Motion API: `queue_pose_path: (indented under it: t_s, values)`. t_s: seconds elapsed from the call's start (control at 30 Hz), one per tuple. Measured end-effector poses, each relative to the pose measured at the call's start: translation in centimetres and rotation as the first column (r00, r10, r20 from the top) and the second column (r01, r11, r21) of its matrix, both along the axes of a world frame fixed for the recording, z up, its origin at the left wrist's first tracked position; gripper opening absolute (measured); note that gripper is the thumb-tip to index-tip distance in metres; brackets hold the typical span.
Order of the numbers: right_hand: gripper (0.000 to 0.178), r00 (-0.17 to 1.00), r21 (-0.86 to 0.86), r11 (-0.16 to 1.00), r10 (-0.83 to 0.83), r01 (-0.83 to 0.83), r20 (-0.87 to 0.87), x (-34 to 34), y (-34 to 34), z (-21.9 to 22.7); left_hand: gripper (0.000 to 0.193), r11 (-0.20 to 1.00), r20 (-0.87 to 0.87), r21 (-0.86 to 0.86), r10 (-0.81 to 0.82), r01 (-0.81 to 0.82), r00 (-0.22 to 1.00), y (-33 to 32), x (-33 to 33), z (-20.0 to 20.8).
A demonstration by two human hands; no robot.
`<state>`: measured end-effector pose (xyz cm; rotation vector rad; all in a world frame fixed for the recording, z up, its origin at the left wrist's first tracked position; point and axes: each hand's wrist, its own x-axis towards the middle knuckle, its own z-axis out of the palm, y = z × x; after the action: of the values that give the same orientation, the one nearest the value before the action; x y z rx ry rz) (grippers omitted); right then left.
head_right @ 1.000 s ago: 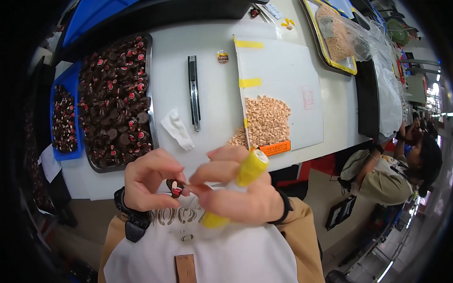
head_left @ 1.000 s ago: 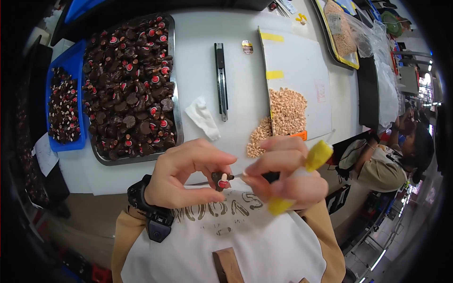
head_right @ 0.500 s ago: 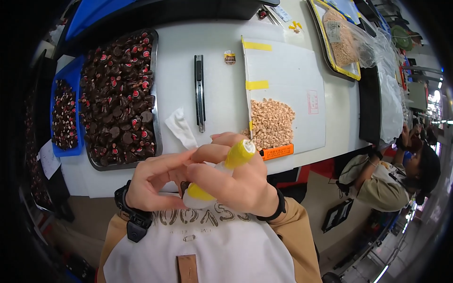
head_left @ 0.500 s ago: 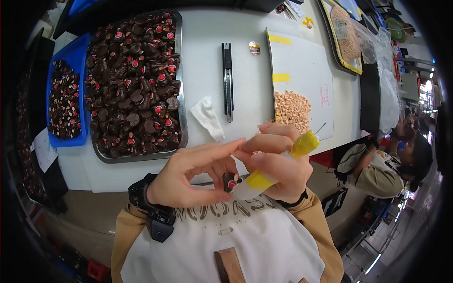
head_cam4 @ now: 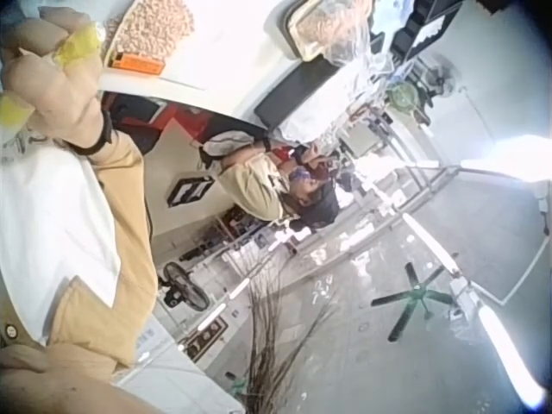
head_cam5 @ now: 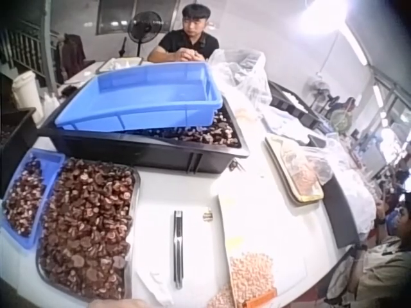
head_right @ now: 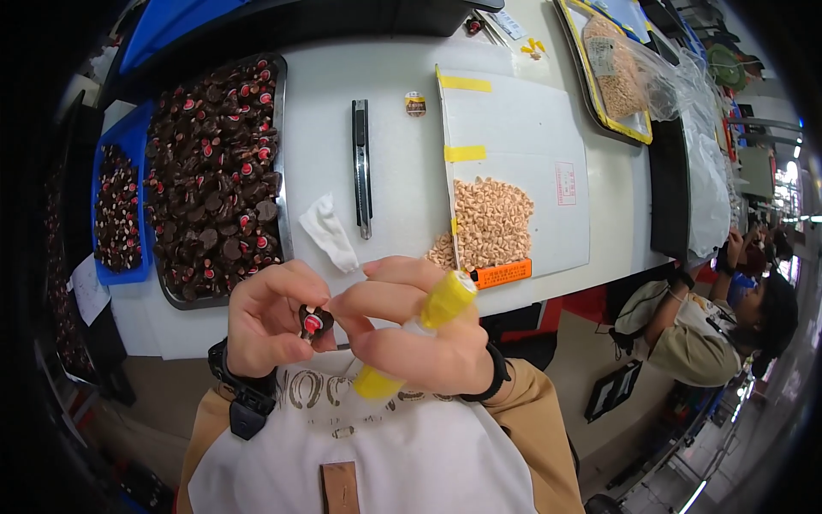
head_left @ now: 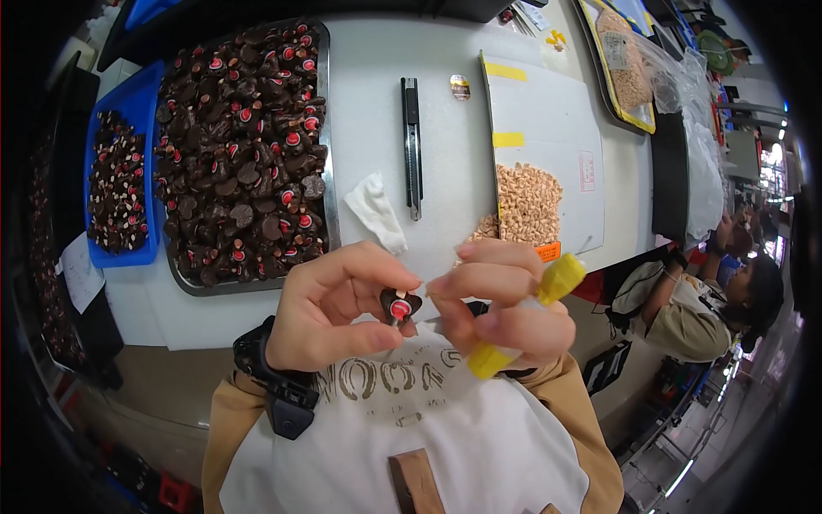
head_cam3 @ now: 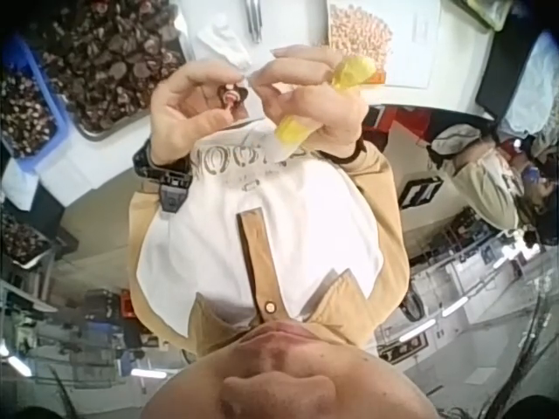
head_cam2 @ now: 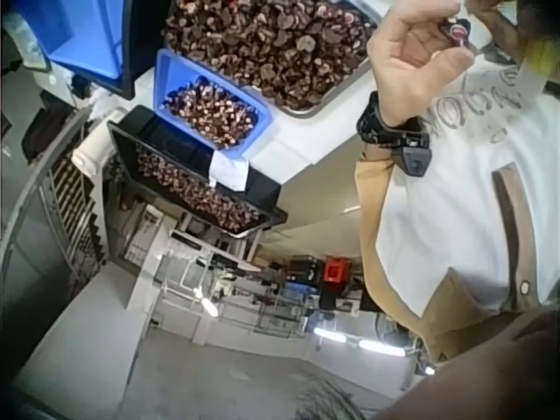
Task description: Manually assemble small decorative or toy components using glue and small parts.
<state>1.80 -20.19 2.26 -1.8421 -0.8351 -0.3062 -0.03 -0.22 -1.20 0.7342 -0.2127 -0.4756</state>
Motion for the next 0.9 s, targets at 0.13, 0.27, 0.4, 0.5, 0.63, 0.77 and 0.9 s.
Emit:
queue_pose_path:
  t_s: [0.13,0.27,0.4,0.5,0.63,0.77,0.9]
  values:
    - [0.023,1.0,-0.046,0.999,0.016,-0.016,-0.004,0.21,0.46,-0.28,0.039,1.0,-0.061,-0.028,-0.001,-0.001,0.998,-0.07,-0.07,0.22]
    - [0.023,1.0,-0.037,0.999,0.018,-0.018,0.003,0.2,0.57,-0.39,0.038,1.0,-0.094,-0.022,0.013,-0.015,0.995,-0.06,-0.11,0.25]
    - [0.023,1.0,-0.052,0.998,0.026,-0.025,0.012,0.26,0.58,-0.58,0.039,0.999,-0.064,0.014,0.043,-0.042,0.997,-0.1,-0.23,0.05]
    - [0.024,0.998,-0.08,0.995,0.061,-0.059,0.02,0.11,0.1,-0.41,0.039,0.998,-0.07,0.016,0.054,-0.053,0.996,-0.11,-0.29,-0.01]
    - [0.028,0.993,-0.061,0.992,0.111,-0.109,0.034,-0.05,-0.15,-0.73,0.038,0.999,-0.055,0.003,0.049,-0.048,0.997,-0.07,-0.36,0.03]
    - [0.031,0.994,-0.036,0.995,0.095,-0.093,0.051,-0.23,0.15,-0.96,0.038,0.997,-0.056,0.016,0.074,-0.073,0.996,-0.04,-0.27,0.27]
    - [0.028,0.997,-0.03,0.997,0.067,-0.067,0.028,-0.36,0.6,-1.07,0.037,0.997,-0.045,0.031,0.078,-0.077,0.996,-0.04,-0.12,0.38]
